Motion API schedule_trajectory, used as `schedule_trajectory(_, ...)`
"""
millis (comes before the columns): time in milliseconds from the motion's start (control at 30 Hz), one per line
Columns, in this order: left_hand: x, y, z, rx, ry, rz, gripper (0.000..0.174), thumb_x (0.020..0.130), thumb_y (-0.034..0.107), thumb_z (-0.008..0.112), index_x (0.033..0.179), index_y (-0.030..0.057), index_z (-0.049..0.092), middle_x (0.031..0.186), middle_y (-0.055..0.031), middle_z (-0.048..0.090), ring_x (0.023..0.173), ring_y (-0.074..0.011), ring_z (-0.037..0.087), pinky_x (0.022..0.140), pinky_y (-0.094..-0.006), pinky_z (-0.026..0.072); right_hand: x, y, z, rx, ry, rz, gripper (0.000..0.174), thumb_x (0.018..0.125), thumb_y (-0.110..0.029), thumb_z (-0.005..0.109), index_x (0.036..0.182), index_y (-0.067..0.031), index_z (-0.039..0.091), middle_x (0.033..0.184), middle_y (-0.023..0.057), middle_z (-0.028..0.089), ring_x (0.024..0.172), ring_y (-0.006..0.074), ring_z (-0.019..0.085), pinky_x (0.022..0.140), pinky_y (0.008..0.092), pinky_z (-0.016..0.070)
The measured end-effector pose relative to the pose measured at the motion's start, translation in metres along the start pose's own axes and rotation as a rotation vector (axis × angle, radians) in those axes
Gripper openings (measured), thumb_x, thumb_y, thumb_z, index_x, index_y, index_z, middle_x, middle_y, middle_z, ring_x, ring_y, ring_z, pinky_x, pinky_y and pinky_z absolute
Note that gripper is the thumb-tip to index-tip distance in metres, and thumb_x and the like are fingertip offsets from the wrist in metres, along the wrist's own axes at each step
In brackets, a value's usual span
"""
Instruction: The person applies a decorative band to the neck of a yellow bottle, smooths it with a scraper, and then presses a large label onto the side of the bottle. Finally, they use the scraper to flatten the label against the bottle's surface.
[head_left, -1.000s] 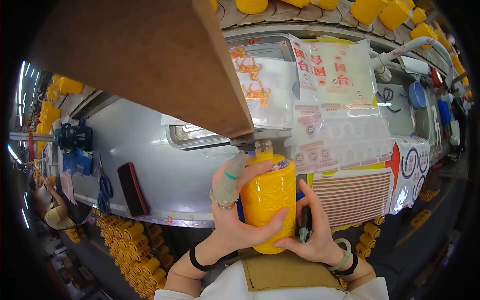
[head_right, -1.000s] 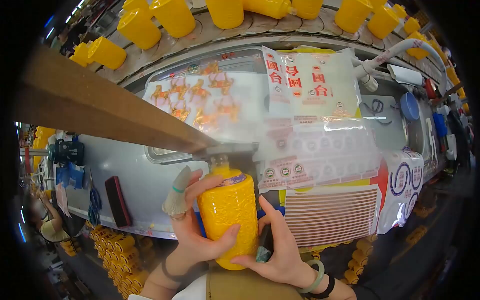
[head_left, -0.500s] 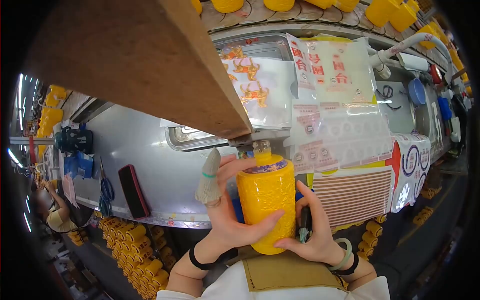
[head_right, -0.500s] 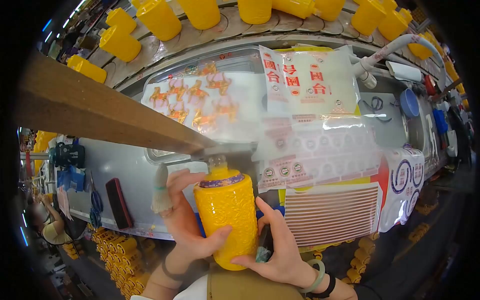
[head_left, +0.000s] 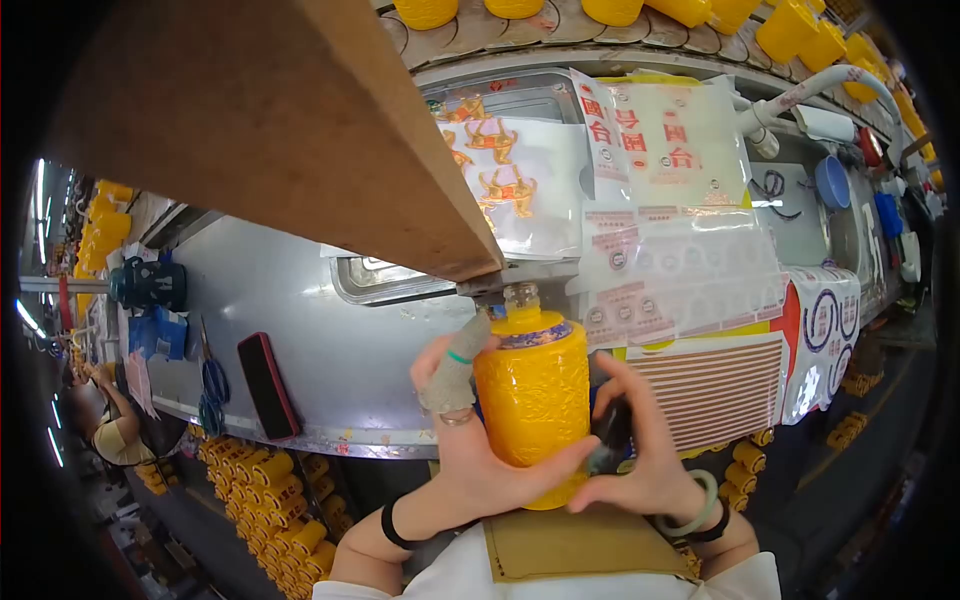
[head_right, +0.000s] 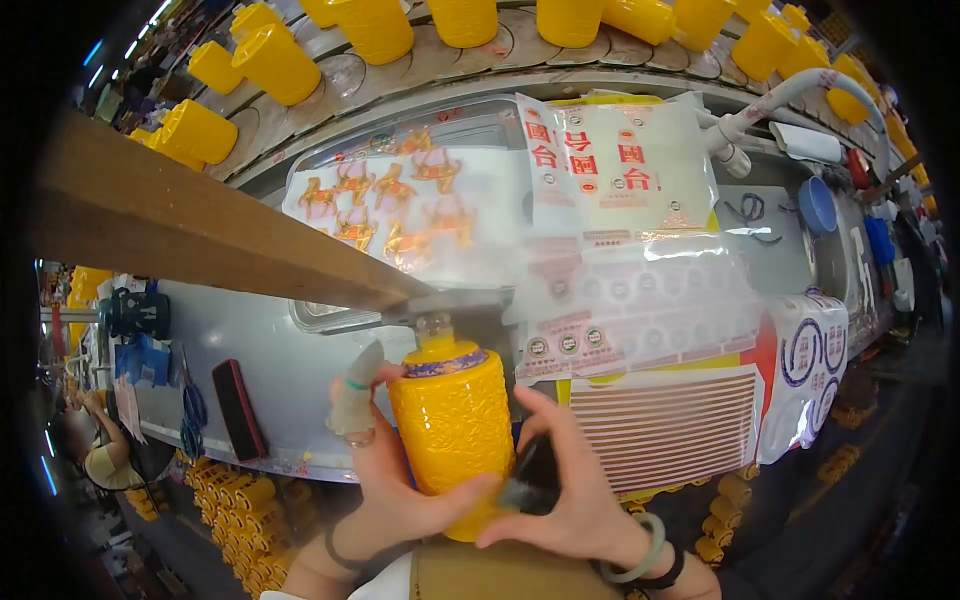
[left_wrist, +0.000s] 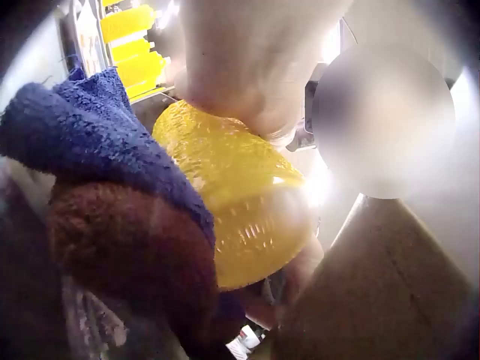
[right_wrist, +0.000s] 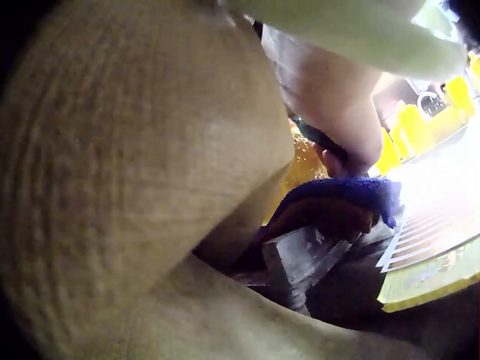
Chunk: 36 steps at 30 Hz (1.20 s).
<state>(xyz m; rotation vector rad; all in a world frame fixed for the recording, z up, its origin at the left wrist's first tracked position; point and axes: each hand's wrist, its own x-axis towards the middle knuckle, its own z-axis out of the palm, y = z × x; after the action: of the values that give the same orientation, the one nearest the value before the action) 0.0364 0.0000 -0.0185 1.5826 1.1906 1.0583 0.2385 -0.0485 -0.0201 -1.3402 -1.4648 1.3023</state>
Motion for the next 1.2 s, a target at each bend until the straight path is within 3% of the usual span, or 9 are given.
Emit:
schedule_trajectory(33, -0.001, 0.001, 0.004, -0.001, -0.003, 0.000, 0.097, 0.068, 0.021, 0.094, 0.144, -0.0017, 0.039, 0.133, -0.0151, 0.037, 0.126, -0.0287, 0.045, 0.105, -0.0412, 0.0425, 0.008, -0.001, -0.011, 0.012, -0.017, -0.057, 0.109, 0.070, -0.036, 0.096, 0.152, 0.0011, 0.036, 0.106, 0.0073, 0.052, 0.093, 0.0171, 0.053, 0.086, 0.0302, 0.0443)
schedule_trajectory(100, -0.003, 0.003, 0.011, 0.006, 0.014, -0.032, 0.105, 0.066, 0.027, 0.096, 0.147, -0.0005, 0.035, 0.139, -0.0164, 0.028, 0.133, -0.0307, 0.035, 0.107, -0.0420, 0.0401, 0.021, -0.012, -0.027, 0.097, 0.101, -0.005, 0.056, 0.093, -0.014, 0.074, 0.139, -0.0001, 0.046, 0.111, 0.0098, 0.053, 0.098, 0.0173, 0.054, 0.090, 0.0327, 0.0440)
schedule_trajectory(167, -0.004, 0.006, 0.008, 0.057, -0.023, -0.061, 0.107, 0.067, 0.018, 0.094, 0.150, 0.0011, 0.028, 0.141, -0.0141, 0.026, 0.134, -0.0286, 0.038, 0.109, -0.0419, 0.0413, 0.049, -0.034, -0.041, -0.097, 0.192, -0.031, 0.034, 0.091, 0.001, 0.065, 0.124, -0.0013, 0.057, 0.107, 0.0104, 0.058, 0.099, 0.0220, 0.058, 0.091, 0.0358, 0.0444)
schedule_trajectory(200, -0.005, 0.007, 0.007, 0.112, -0.055, -0.089, 0.109, 0.069, 0.010, 0.091, 0.153, 0.0026, 0.022, 0.142, -0.0118, 0.023, 0.134, -0.0265, 0.041, 0.111, -0.0418, 0.0425, 0.064, -0.037, -0.048, -0.099, 0.193, -0.030, 0.034, 0.091, 0.001, 0.065, 0.124, -0.0013, 0.057, 0.107, 0.0104, 0.058, 0.099, 0.0220, 0.058, 0.091, 0.0358, 0.0444)
schedule_trajectory(267, -0.006, 0.006, 0.007, 0.131, -0.043, -0.087, 0.108, 0.069, 0.010, 0.091, 0.153, 0.0024, 0.023, 0.142, -0.0118, 0.024, 0.134, -0.0264, 0.042, 0.110, -0.0417, 0.0430, 0.094, -0.040, -0.060, -0.382, 0.041, -0.431, 0.026, 0.086, 0.005, 0.065, 0.110, -0.0049, 0.065, 0.101, 0.0094, 0.062, 0.098, 0.0292, 0.059, 0.093, 0.0388, 0.0439)
schedule_trajectory(367, -0.005, 0.007, 0.006, 0.168, -0.037, -0.075, 0.106, 0.069, 0.008, 0.090, 0.152, 0.0020, 0.024, 0.142, -0.0117, 0.024, 0.133, -0.0264, 0.043, 0.110, -0.0416, 0.0438, 0.126, -0.053, -0.060, -0.414, -0.189, -0.583, 0.025, 0.081, 0.010, 0.065, 0.101, -0.0036, 0.065, 0.099, 0.0090, 0.065, 0.096, 0.0307, 0.056, 0.093, 0.0355, 0.0440)
schedule_trajectory(500, -0.005, 0.006, 0.004, 0.152, -0.050, -0.083, 0.103, 0.070, 0.006, 0.087, 0.152, 0.0014, 0.025, 0.141, -0.0117, 0.025, 0.133, -0.0263, 0.043, 0.110, -0.0415, 0.0440, 0.144, -0.049, -0.054, -0.317, -0.328, -0.571, 0.025, 0.082, 0.006, 0.067, 0.103, -0.0071, 0.067, 0.103, 0.0046, 0.067, 0.102, 0.0294, 0.054, 0.094, 0.0374, 0.0444)
schedule_trajectory(900, -0.007, -0.008, 0.001, -0.166, -0.068, -0.103, 0.102, 0.074, 0.006, 0.085, 0.154, 0.0004, 0.022, 0.137, -0.0108, 0.030, 0.133, -0.0282, 0.046, 0.109, -0.0445, 0.0460, 0.137, -0.032, -0.064, -0.301, -0.319, -0.548, 0.024, 0.084, 0.002, 0.069, 0.105, -0.0081, 0.065, 0.101, 0.0063, 0.065, 0.103, 0.0310, 0.056, 0.094, 0.0404, 0.0446)
schedule_trajectory(1200, -0.005, -0.018, -0.005, -0.156, -0.097, -0.038, 0.098, 0.073, 0.011, 0.088, 0.150, -0.0020, 0.030, 0.136, -0.0132, 0.029, 0.134, -0.0302, 0.044, 0.110, -0.0456, 0.0453, 0.139, -0.030, -0.067, -0.333, -0.338, -0.576, 0.024, 0.083, 0.001, 0.069, 0.105, -0.0097, 0.065, 0.101, 0.0053, 0.064, 0.102, 0.0302, 0.056, 0.095, 0.0403, 0.0434)
